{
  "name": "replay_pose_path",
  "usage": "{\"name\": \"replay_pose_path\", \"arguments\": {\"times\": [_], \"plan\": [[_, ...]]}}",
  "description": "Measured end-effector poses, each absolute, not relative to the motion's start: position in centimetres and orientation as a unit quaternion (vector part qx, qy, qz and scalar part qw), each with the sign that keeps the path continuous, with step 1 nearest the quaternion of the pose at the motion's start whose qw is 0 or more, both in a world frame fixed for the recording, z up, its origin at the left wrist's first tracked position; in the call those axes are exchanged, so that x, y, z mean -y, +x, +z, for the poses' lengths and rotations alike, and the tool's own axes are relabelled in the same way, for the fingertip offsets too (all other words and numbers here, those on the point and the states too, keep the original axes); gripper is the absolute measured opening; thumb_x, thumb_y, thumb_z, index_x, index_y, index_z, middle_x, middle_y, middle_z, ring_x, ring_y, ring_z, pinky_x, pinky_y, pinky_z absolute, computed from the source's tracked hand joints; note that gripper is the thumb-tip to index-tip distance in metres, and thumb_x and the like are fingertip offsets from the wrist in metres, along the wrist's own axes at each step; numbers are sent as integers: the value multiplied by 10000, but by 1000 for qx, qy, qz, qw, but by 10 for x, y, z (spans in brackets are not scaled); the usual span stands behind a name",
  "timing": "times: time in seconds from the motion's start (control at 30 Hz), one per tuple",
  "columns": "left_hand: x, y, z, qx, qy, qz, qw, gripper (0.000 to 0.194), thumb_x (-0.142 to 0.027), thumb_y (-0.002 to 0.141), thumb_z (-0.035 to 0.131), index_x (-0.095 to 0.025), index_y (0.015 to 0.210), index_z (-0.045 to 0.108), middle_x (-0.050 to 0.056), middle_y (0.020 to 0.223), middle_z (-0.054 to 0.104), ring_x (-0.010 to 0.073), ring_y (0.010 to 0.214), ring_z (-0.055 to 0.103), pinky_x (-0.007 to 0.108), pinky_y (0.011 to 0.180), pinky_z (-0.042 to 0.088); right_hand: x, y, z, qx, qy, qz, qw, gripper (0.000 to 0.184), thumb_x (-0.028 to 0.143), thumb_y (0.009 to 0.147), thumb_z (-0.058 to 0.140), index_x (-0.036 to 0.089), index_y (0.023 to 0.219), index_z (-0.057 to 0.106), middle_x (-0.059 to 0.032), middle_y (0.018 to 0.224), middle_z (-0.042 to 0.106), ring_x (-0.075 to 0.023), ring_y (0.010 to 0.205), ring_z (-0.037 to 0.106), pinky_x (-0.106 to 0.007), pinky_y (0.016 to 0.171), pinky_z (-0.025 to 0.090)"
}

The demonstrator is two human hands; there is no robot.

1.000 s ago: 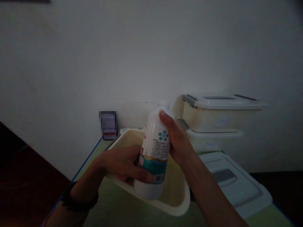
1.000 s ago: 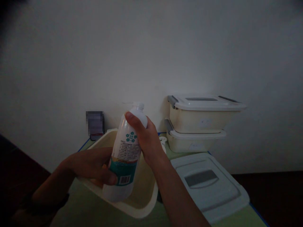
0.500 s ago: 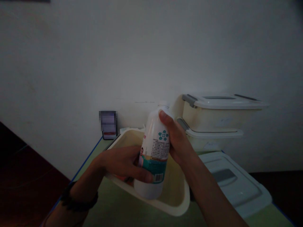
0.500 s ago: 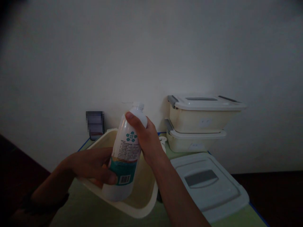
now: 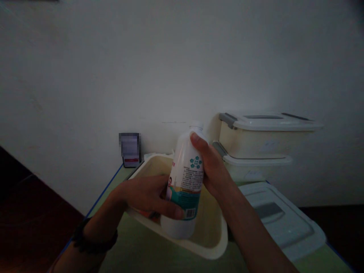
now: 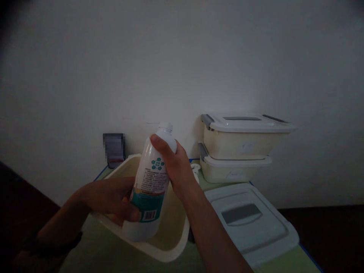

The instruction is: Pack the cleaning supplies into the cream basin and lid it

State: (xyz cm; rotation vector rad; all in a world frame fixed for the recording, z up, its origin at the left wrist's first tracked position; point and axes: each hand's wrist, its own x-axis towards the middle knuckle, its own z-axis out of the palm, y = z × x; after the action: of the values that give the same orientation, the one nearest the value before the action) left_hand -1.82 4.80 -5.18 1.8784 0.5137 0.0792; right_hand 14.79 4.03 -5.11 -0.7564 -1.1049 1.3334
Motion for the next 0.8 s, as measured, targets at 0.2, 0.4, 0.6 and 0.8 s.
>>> {"name": "replay_pose_path", "arguments": {"times": [0.2, 0.4, 0.6, 0.8], "plan": [[-49, -17, -51, -203, 800, 40, 563, 407, -412, 762, 634, -137, 1059, 590, 90, 1064, 683, 230, 956, 631, 344, 834, 511, -40, 148, -50, 470, -320, 579, 585, 389, 578, 702, 612, 211, 826, 579, -6, 666, 585, -131, 538, 512, -288, 524, 411], [-49, -17, -50, -202, 809, 43, 550, 428, -445, 757, 635, -151, 1065, 594, 84, 1068, 686, 231, 957, 633, 352, 840, 506, -41, 147, -50, 472, -321, 575, 586, 384, 578, 708, 606, 213, 826, 582, -4, 666, 578, -130, 534, 503, -287, 521, 409], [-49, -17, -50, -215, 817, 40, 533, 433, -451, 762, 630, -144, 1064, 596, 89, 1070, 686, 227, 964, 631, 342, 839, 504, -41, 148, -50, 467, -319, 581, 585, 373, 567, 706, 617, 212, 813, 579, 0, 657, 578, -128, 531, 505, -288, 528, 413], [-48, -17, -51, -198, 806, 49, 555, 417, -422, 766, 635, -145, 1074, 588, 78, 1080, 683, 213, 962, 630, 326, 842, 501, -41, 147, -51, 468, -320, 577, 588, 382, 572, 700, 618, 211, 817, 579, -1, 660, 580, -126, 528, 506, -283, 517, 417]]}}
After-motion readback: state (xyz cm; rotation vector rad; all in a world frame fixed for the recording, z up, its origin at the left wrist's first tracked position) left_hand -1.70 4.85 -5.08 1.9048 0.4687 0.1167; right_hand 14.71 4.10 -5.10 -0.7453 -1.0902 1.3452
